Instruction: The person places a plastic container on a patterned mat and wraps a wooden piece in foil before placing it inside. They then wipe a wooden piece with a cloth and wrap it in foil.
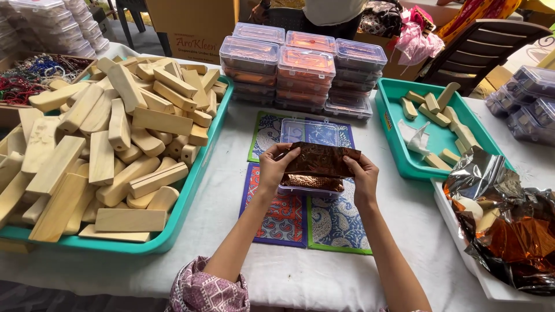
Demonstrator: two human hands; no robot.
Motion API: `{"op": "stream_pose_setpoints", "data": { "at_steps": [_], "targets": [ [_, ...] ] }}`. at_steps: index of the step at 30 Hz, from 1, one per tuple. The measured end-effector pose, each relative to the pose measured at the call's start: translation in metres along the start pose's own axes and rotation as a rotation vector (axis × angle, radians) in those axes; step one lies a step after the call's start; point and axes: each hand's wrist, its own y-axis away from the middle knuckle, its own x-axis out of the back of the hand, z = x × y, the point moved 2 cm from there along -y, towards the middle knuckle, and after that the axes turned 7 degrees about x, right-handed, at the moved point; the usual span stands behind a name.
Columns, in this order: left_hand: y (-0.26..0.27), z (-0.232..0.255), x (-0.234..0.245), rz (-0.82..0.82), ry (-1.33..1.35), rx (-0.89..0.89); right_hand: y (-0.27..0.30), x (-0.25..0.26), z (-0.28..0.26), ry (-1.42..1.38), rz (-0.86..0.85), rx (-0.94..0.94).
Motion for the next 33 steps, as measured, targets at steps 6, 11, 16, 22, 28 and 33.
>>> {"op": "stream_pose_setpoints", "data": {
  "at_steps": [6,11,16,22,28,33],
  "targets": [
    [0.007,0.007,-0.001,0.148,-0.085,-0.159,0.003,-0.01,-0.003,0.091,0.018,0.016],
    [0.033,0.037,-0.01,0.381,-0.423,-0.537,0.008,-0.015,-0.014,0.182,0.036,0.062],
    [0.037,0.029,-0.016,0.164,-0.948,-0.938,0.006,-0.012,-0.013,0.236,0.035,0.094],
    [0.033,0.007,-0.021,-0.061,-1.522,-1.087,0.003,-0.008,-0.008,0.191,0.016,0.039],
    [0.031,0.011,-0.02,-0.09,-1.468,-0.956,0.002,-0.005,-0.004,0.137,-0.025,0.011],
    [0.021,-0.009,-0.018,-0.147,-1.386,-1.025,0.003,-0.01,-0.018,0.106,0.034,-0.073]
  ]
}}
